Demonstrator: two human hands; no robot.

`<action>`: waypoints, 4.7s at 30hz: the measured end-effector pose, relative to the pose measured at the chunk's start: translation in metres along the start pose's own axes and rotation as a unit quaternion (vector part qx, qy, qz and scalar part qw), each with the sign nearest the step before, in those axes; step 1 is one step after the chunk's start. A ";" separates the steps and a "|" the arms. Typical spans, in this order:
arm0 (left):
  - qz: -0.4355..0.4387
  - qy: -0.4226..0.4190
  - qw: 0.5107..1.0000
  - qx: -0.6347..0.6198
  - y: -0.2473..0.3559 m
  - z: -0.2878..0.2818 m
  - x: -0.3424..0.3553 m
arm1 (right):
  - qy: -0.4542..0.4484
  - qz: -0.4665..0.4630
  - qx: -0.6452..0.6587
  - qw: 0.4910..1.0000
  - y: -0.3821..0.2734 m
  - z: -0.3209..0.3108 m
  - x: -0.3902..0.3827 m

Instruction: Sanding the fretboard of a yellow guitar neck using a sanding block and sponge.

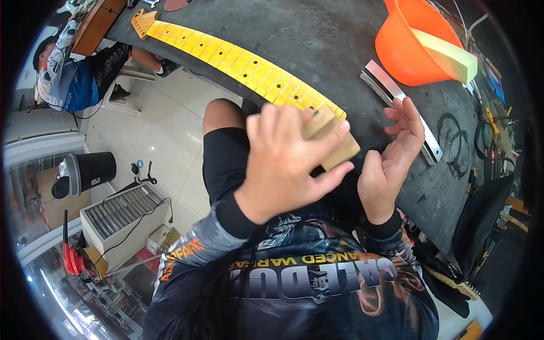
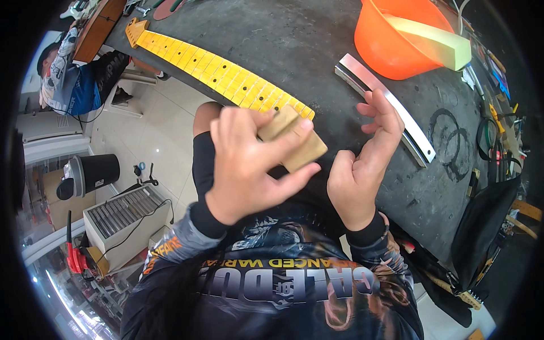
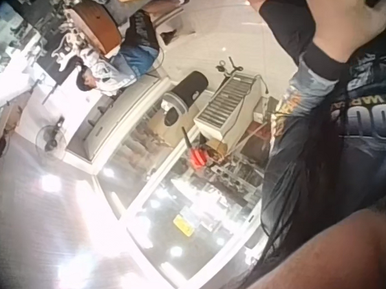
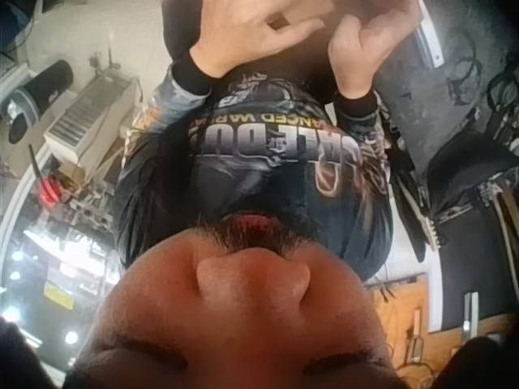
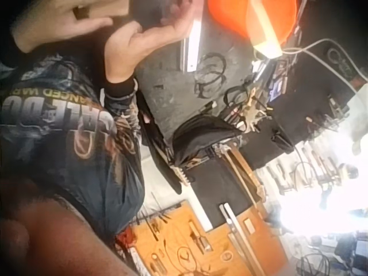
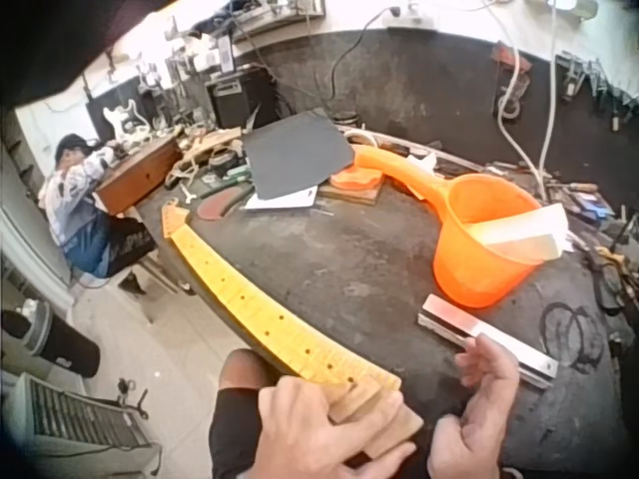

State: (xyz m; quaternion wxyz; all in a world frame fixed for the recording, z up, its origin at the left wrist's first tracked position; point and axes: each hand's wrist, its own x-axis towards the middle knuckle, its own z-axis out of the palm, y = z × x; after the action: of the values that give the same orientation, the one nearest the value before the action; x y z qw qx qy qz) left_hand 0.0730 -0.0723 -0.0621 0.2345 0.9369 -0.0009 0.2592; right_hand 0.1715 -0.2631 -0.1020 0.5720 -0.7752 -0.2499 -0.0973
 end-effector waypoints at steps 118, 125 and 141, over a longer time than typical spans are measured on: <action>0.034 0.020 0.999 0.021 -0.160 -0.053 0.054 | -0.187 -0.040 -0.355 0.915 -0.019 -0.072 -0.035; -0.044 0.041 0.988 0.140 -0.225 -0.078 0.080 | -0.189 -0.038 -0.358 0.914 -0.017 -0.075 -0.036; -0.012 0.023 0.991 0.133 -0.225 -0.077 0.076 | -0.165 -0.049 -0.375 0.911 -0.018 -0.075 -0.040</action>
State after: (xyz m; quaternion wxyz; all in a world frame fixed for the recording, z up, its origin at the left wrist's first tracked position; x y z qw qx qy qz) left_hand 0.1290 0.1706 -0.0654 0.1103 0.9535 0.0500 0.2760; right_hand 0.1387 -0.3403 -0.0802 0.1844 -0.9243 -0.3237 -0.0828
